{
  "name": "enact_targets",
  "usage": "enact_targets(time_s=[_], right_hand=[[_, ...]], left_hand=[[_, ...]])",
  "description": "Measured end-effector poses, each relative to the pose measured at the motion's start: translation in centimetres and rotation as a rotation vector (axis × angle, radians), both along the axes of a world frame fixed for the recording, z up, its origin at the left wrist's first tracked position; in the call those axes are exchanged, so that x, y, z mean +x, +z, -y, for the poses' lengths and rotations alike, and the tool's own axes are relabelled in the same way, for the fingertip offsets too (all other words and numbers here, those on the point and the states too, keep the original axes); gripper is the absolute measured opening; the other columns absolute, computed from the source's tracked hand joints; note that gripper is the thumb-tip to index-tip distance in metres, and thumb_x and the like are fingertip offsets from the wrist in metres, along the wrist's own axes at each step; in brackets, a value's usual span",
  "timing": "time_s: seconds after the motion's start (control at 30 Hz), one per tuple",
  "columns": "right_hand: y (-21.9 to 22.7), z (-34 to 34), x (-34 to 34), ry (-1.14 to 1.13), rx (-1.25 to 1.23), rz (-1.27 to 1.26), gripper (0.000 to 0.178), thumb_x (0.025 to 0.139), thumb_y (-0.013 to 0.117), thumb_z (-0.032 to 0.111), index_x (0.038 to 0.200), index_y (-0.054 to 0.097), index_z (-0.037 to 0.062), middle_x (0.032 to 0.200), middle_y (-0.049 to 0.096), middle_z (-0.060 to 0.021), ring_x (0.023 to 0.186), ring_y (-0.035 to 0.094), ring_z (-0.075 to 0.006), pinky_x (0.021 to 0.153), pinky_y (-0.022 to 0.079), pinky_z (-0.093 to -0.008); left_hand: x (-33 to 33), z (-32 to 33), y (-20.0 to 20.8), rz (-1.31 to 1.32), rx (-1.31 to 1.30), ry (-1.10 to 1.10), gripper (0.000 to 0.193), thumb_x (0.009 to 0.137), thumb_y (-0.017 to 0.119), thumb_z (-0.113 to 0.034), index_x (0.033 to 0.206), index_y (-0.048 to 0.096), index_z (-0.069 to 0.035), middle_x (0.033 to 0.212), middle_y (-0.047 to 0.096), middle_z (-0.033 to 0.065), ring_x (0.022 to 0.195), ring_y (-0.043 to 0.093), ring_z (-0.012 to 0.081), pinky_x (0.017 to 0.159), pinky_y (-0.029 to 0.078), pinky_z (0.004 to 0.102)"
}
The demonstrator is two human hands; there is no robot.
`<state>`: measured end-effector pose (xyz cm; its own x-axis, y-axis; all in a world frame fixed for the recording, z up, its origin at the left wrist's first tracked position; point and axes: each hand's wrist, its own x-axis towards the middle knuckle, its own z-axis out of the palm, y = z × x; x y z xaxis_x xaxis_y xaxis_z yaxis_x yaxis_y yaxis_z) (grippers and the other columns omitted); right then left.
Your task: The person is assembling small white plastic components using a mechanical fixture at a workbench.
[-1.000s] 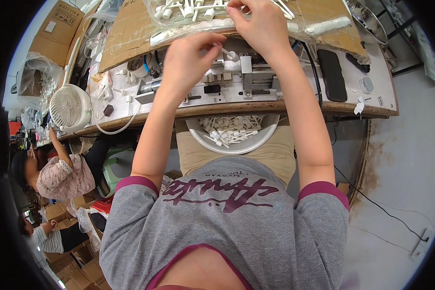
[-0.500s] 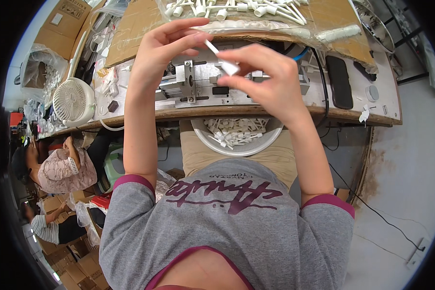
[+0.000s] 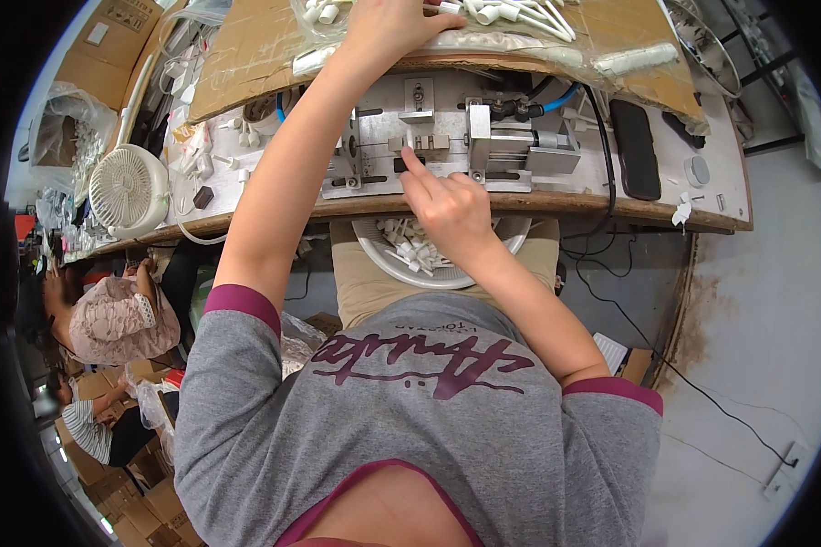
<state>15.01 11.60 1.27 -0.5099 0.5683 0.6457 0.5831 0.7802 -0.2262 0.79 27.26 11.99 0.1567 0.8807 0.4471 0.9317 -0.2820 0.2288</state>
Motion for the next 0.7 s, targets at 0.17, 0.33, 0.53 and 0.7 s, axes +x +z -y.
enact_targets(time_s=[0.17, 0.33, 0.53, 0.7], right_hand=[[-0.6, -0.7, -0.4, 0.04, -0.03, -0.046, 0.025, 0.068, 0.08, 0.018, 0.087, 0.07, 0.0058, 0.112, 0.072, -0.0063, 0.052, 0.061, -0.0182, 0.052, 0.049, -0.0259], [-1.7, -0.9, -0.2, 0.044, 0.002, -0.123, 0.024, 0.072, 0.08, 0.021, 0.088, 0.071, 0.0059, 0.111, 0.072, -0.0057, 0.053, 0.061, -0.018, 0.051, 0.049, -0.0251], [-0.3, -1.1, -0.4, 0.019, -0.01, 0.051, 0.028, 0.072, 0.08, 0.023, 0.094, 0.072, 0.0065, 0.111, 0.072, -0.0061, 0.053, 0.061, -0.0174, 0.052, 0.048, -0.0259], [0.9, -1.1, -0.6, 0.045, -0.031, 0.115, 0.031, 0.066, 0.08, 0.021, 0.088, 0.067, 0.0042, 0.11, 0.071, -0.0115, 0.052, 0.062, -0.0184, 0.05, 0.048, -0.0264]], left_hand=[[-0.7, 1.3, -0.4, 0.197, 0.153, -0.114, 0.032, 0.075, 0.077, -0.026, 0.092, 0.072, 0.001, 0.093, 0.065, 0.0195, 0.092, 0.063, 0.0345, 0.083, 0.05, 0.0418], [-1.5, 4.9, 0.9, 0.305, 0.275, -0.272, 0.027, 0.08, 0.075, -0.016, 0.101, 0.069, -0.001, 0.107, 0.059, 0.017, 0.1, 0.059, 0.0321, 0.086, 0.048, 0.0402], [-1.6, 9.1, 1.4, 0.52, 0.137, -0.257, 0.023, 0.081, 0.072, -0.01, 0.103, 0.069, -0.002, 0.107, 0.059, 0.0154, 0.101, 0.057, 0.0318, 0.086, 0.047, 0.039], [-3.4, 11.2, -0.3, 0.441, 0.245, -0.292, 0.03, 0.078, 0.076, -0.013, 0.108, 0.073, -0.013, 0.115, 0.064, 0.006, 0.103, 0.064, 0.0225, 0.086, 0.052, 0.0324]])
